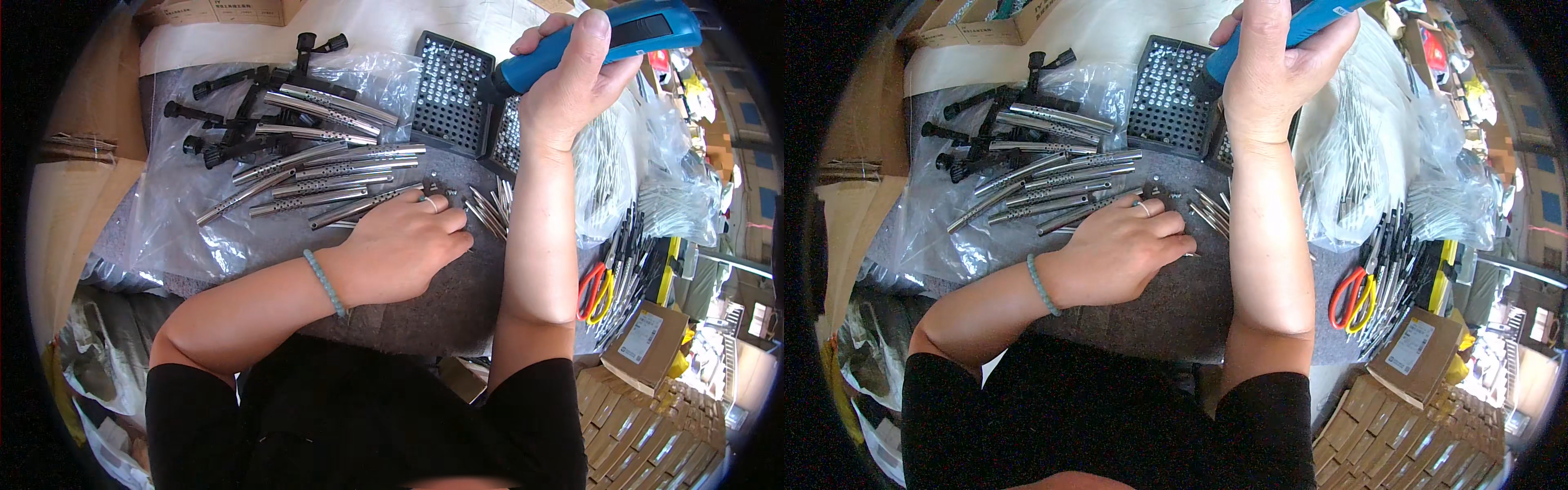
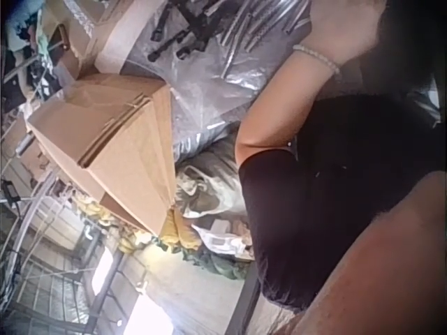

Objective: Assembling small metal components with internal rods and plastic caps using an electric screwdriver.

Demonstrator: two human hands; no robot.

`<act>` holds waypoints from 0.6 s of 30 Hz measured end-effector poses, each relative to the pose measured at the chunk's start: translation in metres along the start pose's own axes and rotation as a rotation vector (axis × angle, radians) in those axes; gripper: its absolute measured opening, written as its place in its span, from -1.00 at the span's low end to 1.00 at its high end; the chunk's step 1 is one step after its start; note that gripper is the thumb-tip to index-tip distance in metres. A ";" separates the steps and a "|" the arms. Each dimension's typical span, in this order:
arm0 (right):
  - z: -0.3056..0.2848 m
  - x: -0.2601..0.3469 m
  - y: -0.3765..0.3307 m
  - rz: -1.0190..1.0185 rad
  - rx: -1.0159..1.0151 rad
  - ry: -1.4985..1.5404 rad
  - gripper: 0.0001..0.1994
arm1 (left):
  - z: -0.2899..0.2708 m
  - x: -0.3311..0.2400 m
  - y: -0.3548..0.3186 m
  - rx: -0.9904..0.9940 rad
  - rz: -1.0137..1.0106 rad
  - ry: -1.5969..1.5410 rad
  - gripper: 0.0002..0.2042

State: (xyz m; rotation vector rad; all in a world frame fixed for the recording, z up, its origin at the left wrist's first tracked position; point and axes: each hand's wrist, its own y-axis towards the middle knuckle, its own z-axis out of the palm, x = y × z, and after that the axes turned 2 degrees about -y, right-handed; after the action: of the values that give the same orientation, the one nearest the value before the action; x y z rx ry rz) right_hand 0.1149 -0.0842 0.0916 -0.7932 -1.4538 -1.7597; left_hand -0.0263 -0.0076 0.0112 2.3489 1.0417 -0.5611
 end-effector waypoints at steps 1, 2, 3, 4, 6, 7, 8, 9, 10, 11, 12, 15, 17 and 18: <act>-0.001 -0.002 0.000 0.003 0.000 0.000 -0.73 | 0.000 0.000 0.000 -0.003 0.001 0.001 -0.89; -0.002 -0.004 0.001 -0.021 0.015 0.003 -0.72 | -0.001 0.000 0.000 -0.003 0.000 0.001 -0.89; -0.003 -0.007 0.001 -0.046 0.029 0.007 -0.71 | -0.002 0.001 0.002 0.017 -0.001 0.000 -0.88; -0.004 -0.009 0.002 -0.046 0.029 0.007 -0.71 | -0.003 0.001 0.003 0.036 -0.001 -0.001 -0.88; -0.005 -0.012 0.003 -0.115 0.090 0.009 -0.69 | -0.002 0.002 0.004 0.020 0.001 -0.011 -0.87; -0.005 -0.009 0.004 -0.121 0.090 0.008 -0.69 | -0.002 0.002 0.005 0.002 0.007 -0.020 -0.87; -0.004 -0.005 0.003 -0.106 0.085 -0.017 -0.67 | -0.003 0.002 0.006 -0.003 0.016 -0.014 -0.87; -0.004 0.001 0.003 -0.097 0.080 -0.043 -0.64 | -0.004 0.001 0.007 0.024 0.010 0.004 -0.80; -0.008 0.006 0.004 -0.121 0.077 -0.047 -0.64 | -0.005 0.000 0.008 0.049 0.010 0.026 -0.72; -0.016 0.009 0.005 -0.129 0.110 -0.006 -0.59 | -0.004 -0.002 0.006 0.031 0.042 0.042 -0.72; -0.021 0.013 0.013 -0.156 0.153 0.040 -0.49 | -0.002 -0.002 0.005 -0.005 0.031 0.045 -0.71; -0.024 0.030 0.000 -0.078 0.136 0.063 -0.53 | 0.000 -0.006 0.001 -0.054 -0.006 0.058 -0.68; -0.028 0.046 -0.008 -0.095 0.130 0.063 -0.43 | 0.003 -0.009 -0.002 -0.076 0.012 0.098 -0.74; -0.030 0.053 -0.013 -0.077 0.127 0.079 -0.39 | 0.004 -0.010 -0.004 -0.088 0.051 0.110 -0.74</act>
State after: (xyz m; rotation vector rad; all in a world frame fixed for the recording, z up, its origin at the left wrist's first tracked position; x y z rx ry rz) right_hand 0.0736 -0.1191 0.1224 -0.6026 -1.5440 -1.7168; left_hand -0.0364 -0.0135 0.0126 2.3436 1.0306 -0.3637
